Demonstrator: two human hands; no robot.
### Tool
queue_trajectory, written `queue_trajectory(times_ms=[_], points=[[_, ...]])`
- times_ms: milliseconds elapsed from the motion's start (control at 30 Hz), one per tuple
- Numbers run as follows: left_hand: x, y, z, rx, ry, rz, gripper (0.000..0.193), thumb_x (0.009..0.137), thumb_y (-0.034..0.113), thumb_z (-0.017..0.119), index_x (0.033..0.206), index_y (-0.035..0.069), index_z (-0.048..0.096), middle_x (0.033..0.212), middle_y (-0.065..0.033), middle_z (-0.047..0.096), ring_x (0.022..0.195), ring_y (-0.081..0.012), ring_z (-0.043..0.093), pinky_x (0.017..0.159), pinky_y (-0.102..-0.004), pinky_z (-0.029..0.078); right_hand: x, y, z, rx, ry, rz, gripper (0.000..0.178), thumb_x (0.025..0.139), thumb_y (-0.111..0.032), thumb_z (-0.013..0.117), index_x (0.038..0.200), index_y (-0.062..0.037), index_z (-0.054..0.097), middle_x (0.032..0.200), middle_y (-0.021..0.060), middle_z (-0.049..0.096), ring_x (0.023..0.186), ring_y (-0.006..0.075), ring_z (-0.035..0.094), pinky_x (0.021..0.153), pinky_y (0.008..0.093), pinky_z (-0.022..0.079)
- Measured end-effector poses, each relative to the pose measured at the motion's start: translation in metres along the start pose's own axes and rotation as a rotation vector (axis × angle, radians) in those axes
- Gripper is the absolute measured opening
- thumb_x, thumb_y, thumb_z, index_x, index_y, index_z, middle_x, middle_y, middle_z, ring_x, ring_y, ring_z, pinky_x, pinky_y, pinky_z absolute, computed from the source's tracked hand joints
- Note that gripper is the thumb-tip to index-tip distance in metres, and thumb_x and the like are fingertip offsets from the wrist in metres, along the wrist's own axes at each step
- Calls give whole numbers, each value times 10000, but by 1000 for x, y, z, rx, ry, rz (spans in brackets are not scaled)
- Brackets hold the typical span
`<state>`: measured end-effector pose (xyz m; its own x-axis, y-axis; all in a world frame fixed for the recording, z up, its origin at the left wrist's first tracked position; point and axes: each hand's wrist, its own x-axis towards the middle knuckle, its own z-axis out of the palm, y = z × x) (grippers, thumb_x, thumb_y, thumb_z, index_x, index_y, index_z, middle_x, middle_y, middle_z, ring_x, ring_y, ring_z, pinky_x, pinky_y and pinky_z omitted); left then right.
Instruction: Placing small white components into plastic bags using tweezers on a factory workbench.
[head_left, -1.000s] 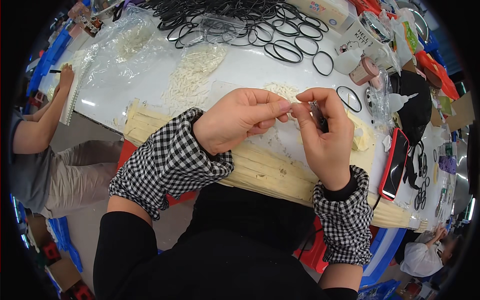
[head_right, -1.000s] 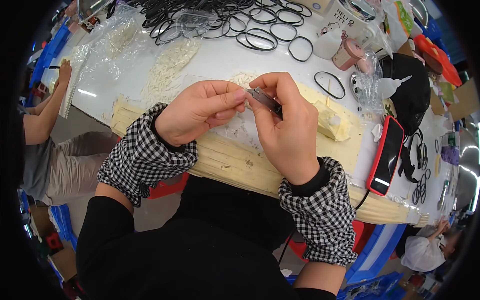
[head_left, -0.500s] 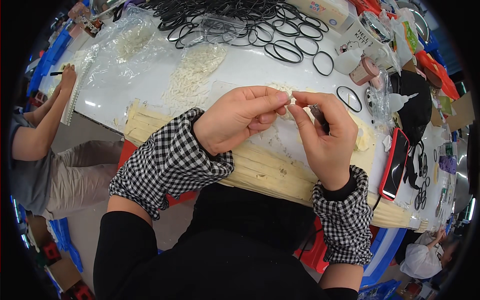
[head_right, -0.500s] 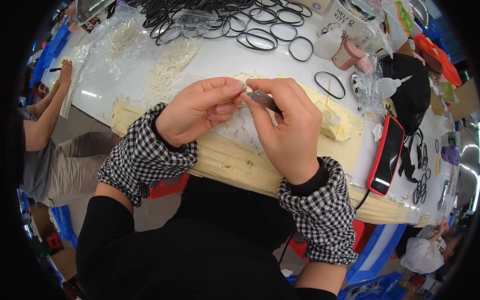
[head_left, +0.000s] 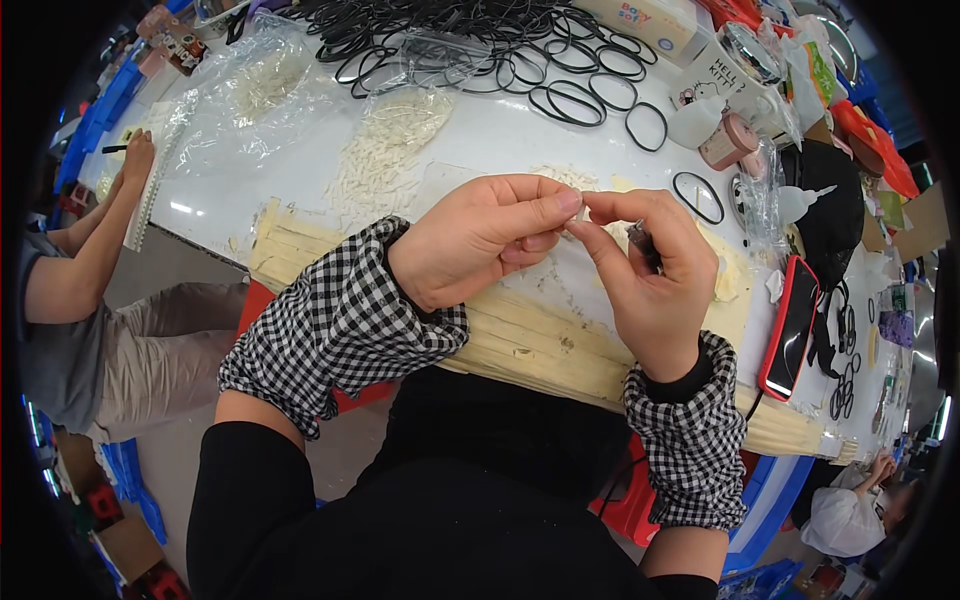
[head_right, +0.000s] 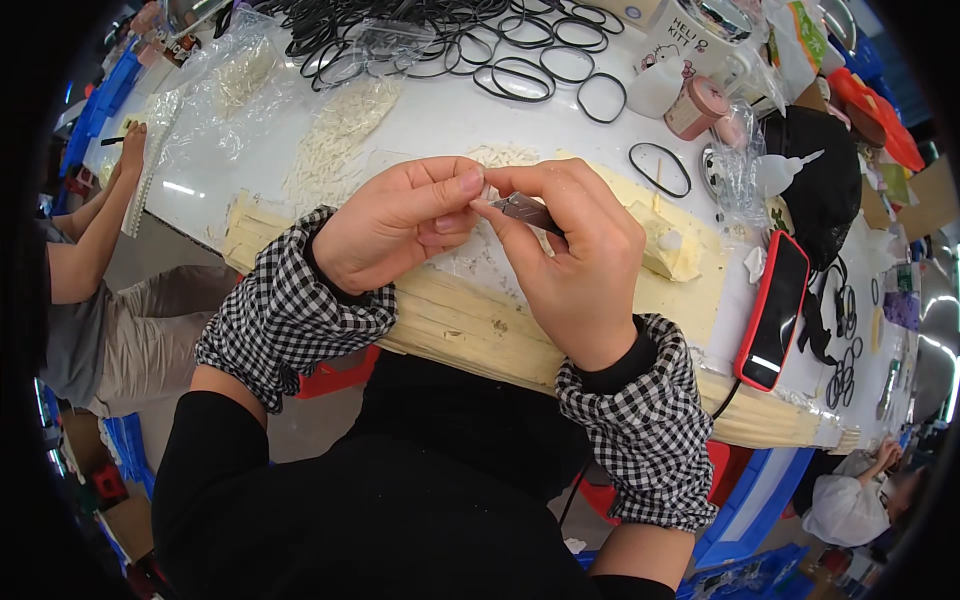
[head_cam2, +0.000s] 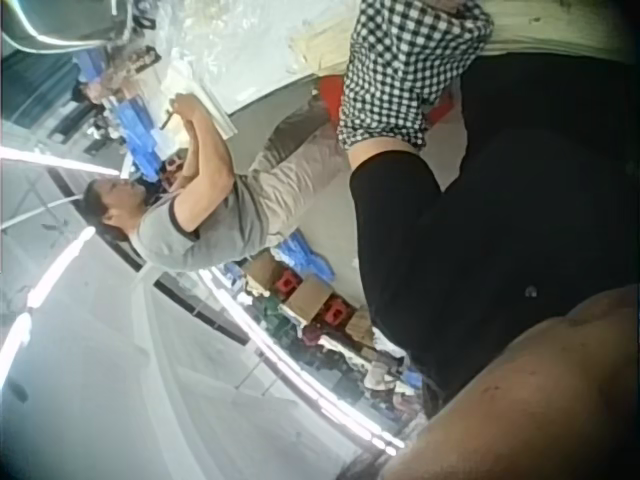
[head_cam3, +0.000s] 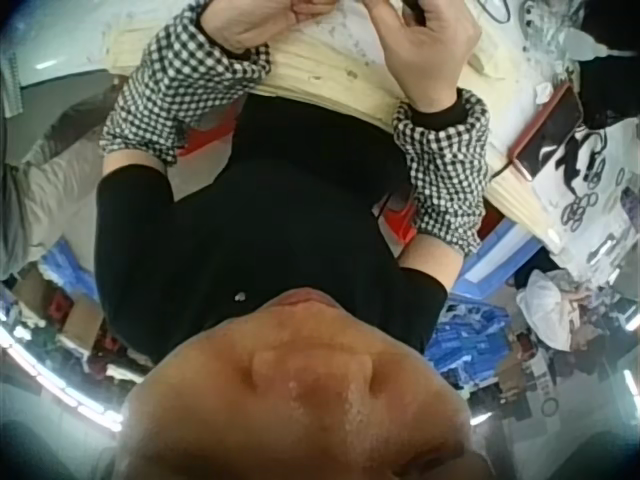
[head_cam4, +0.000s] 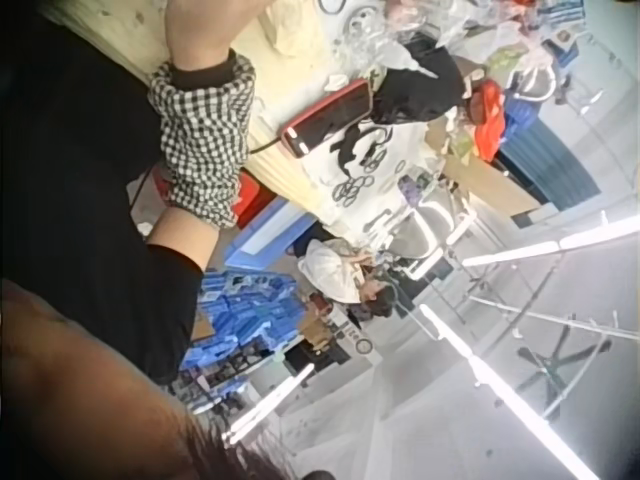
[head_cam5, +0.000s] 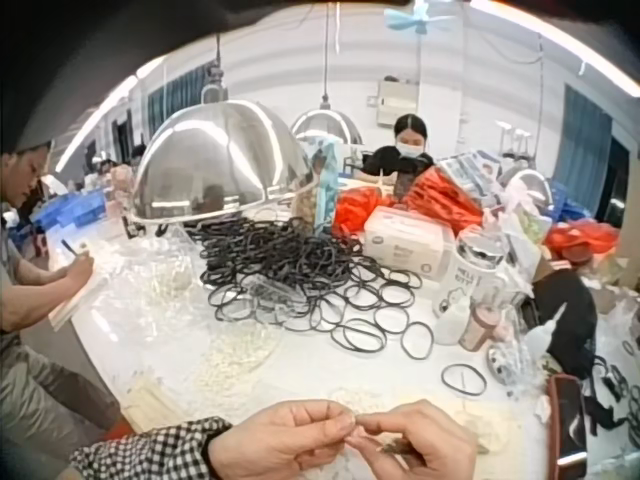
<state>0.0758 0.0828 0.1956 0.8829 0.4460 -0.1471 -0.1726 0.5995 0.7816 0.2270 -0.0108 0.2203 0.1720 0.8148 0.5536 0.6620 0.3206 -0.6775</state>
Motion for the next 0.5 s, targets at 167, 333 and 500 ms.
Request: queue_trajectory(times_ms=[167, 333, 500], points=[[-1, 0, -4, -55, -76, -1, 237, 985, 237, 478, 1011, 13, 553, 790, 55, 469, 656, -21, 367, 598, -157, 336, 1, -2, -2, -52, -43, 19, 160, 762, -125, 738, 853, -47, 633, 704, 49, 567, 569, 124, 542, 459, 248, 383], [0, 2, -5, -82, -146, -7, 208, 992, 239, 458, 952, 44, 518, 809, 46, 477, 673, -20, 380, 613, -155, 342, -3, 2, -3, -265, -98, -26, 316, 816, -296, 697, 715, -56, 518, 642, 54, 547, 536, 195, 543, 449, 313, 394], [1, 0, -6, -91, -169, 4, 204, 991, 236, 460, 973, 43, 521, 826, 42, 483, 689, -23, 387, 616, -156, 343, -5, 3, -1, -319, -121, 0, 351, 834, -332, 670, 692, -60, 499, 614, 51, 537, 509, 226, 525, 439, 326, 388]])
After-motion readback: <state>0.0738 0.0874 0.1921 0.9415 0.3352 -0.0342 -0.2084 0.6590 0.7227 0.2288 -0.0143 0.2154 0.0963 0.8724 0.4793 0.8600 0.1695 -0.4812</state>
